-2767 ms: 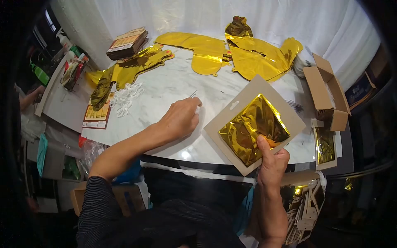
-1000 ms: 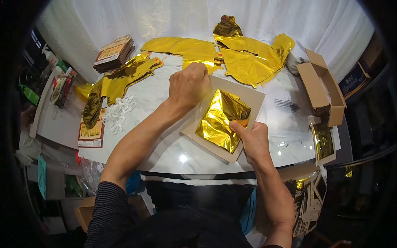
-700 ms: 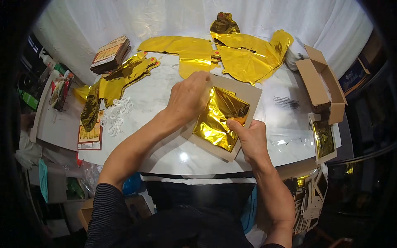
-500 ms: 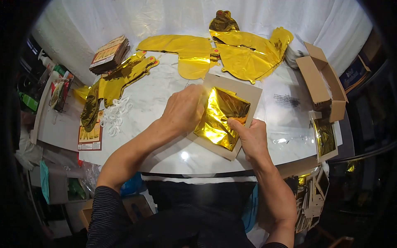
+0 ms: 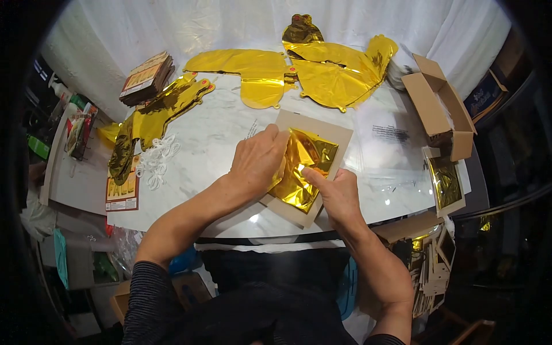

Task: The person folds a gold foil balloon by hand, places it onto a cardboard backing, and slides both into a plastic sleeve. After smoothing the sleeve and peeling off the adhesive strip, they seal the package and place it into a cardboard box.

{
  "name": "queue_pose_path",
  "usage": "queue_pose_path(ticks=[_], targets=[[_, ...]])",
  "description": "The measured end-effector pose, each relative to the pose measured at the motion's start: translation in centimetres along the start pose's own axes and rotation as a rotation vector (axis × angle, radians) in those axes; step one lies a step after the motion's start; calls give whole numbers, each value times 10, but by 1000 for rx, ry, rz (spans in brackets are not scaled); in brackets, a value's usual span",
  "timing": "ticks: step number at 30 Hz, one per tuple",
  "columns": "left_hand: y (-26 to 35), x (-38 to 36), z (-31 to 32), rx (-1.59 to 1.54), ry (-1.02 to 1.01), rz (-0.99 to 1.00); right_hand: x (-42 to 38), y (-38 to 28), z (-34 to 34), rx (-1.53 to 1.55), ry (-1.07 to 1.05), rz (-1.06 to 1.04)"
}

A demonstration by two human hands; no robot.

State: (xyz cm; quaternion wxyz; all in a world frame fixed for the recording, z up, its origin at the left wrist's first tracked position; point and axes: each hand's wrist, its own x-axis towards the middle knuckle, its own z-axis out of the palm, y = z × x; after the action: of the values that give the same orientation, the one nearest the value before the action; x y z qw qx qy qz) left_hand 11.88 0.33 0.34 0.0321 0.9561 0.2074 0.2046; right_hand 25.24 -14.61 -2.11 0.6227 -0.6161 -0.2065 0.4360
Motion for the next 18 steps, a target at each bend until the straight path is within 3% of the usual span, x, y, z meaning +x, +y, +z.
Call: queue_pose_path(ticks=[6,7,12,18], targets=[[-4,-12,-4,-180,-102,-74,-12,-7,-13,-10,-129,103],[-4,-14,-4,-179,-103,-76,-20,-21,-13,-159,-104,181],[-2,-18,-2,-208,-141,-110,-29,-24,-35,-150,-90,260],[7,-21,-9,-120,-113,-14,-38,-20,-37,-164,-110,304]])
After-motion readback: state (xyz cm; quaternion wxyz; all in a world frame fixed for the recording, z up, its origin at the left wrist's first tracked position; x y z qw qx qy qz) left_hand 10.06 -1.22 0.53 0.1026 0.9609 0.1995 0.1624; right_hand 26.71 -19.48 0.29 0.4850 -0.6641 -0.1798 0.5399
